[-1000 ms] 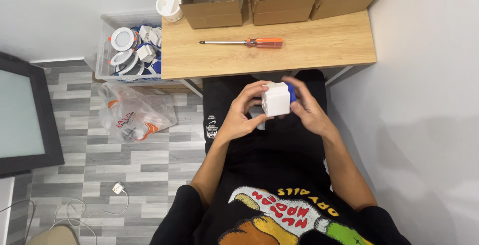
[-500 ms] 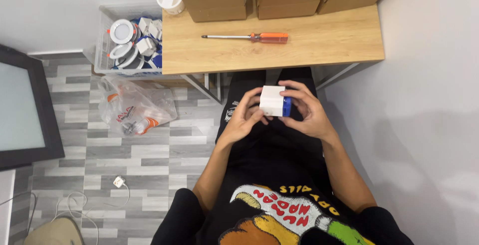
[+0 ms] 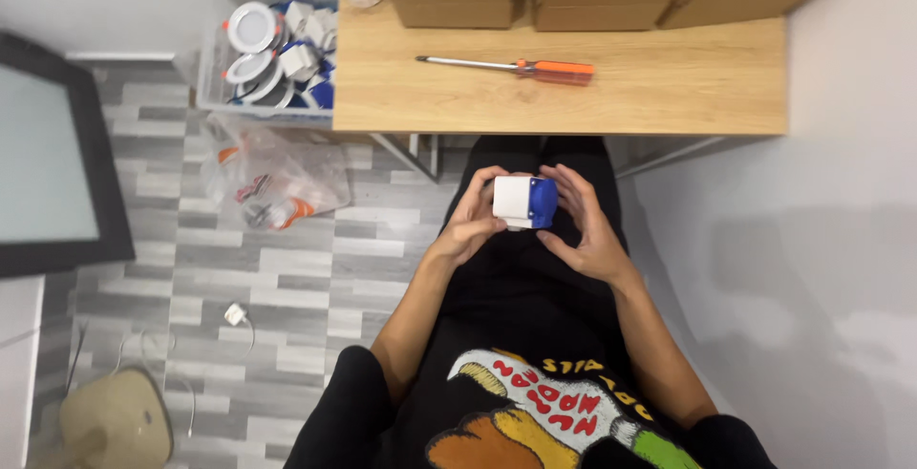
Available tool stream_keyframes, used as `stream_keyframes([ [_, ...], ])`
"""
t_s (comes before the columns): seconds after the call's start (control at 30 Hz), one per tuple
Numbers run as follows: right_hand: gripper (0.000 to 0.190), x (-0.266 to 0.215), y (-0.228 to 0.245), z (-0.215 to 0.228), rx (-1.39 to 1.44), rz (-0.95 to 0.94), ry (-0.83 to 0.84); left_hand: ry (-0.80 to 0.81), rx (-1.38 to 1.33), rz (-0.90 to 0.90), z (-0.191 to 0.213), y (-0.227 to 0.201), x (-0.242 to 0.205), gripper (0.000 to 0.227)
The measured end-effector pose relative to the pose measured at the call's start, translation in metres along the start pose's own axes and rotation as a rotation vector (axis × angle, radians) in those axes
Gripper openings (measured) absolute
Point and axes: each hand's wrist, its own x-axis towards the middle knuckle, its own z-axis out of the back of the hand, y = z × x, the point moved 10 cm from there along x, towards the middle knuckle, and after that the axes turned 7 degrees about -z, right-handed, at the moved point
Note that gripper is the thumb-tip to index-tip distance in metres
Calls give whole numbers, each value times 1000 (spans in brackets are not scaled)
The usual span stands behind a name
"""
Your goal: The person assembles a blue electrical socket by screwing it to a white base using an orange screwdriver. They then insert a black component and a white adapter into the socket, securing them with screws. The person handles the components and tools on a wooden table.
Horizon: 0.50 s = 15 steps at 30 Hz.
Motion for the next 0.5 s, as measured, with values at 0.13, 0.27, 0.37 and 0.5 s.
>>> stream_keyframes([
  [0.13,91,4,-38,11,-438,-114,-38,-156,-235,103,33,-9,-10,76],
  [0.27,77,-7,-70,33,-840,-220,-131,-316,-438,79,112,-1,-37,74],
  [0.37,80,-21,-101,49,-838,-319,-96,-562,-499,86,171,0,-71,76],
  [0.5,72,-24,-144,60,-923,-331,-104,-767,-447,79,267,8,-119,66],
])
